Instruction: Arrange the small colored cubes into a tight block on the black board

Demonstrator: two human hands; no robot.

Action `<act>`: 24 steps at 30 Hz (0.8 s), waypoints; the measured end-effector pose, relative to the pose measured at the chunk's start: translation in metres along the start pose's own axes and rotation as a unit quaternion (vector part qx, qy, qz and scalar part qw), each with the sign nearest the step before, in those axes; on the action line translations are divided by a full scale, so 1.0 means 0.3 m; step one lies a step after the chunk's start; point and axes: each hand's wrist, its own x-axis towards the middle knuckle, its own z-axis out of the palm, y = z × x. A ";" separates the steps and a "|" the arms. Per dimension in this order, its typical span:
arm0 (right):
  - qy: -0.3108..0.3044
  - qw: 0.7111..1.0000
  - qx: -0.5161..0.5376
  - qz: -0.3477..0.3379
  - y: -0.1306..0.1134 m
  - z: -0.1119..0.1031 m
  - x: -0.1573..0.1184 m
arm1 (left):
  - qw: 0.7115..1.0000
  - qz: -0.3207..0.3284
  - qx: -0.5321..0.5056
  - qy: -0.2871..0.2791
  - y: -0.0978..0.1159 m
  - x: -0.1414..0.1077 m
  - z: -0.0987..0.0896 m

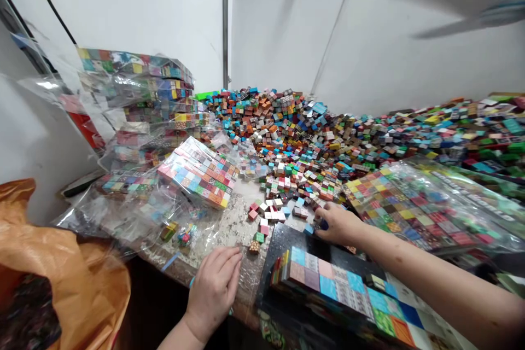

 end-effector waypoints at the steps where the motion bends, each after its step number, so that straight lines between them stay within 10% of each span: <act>1: 0.016 1.000 -0.004 -0.004 -0.007 0.001 0.008 | 1.000 0.000 0.002 0.000 0.001 0.001 -0.001; 12: 0.059 0.993 0.031 0.101 0.003 0.005 0.233 | 1.000 0.009 0.021 0.009 0.001 -0.003 0.008; 24: -0.013 0.998 0.052 -0.016 -0.034 -0.065 0.209 | 0.999 0.028 0.039 0.005 -0.011 -0.001 0.009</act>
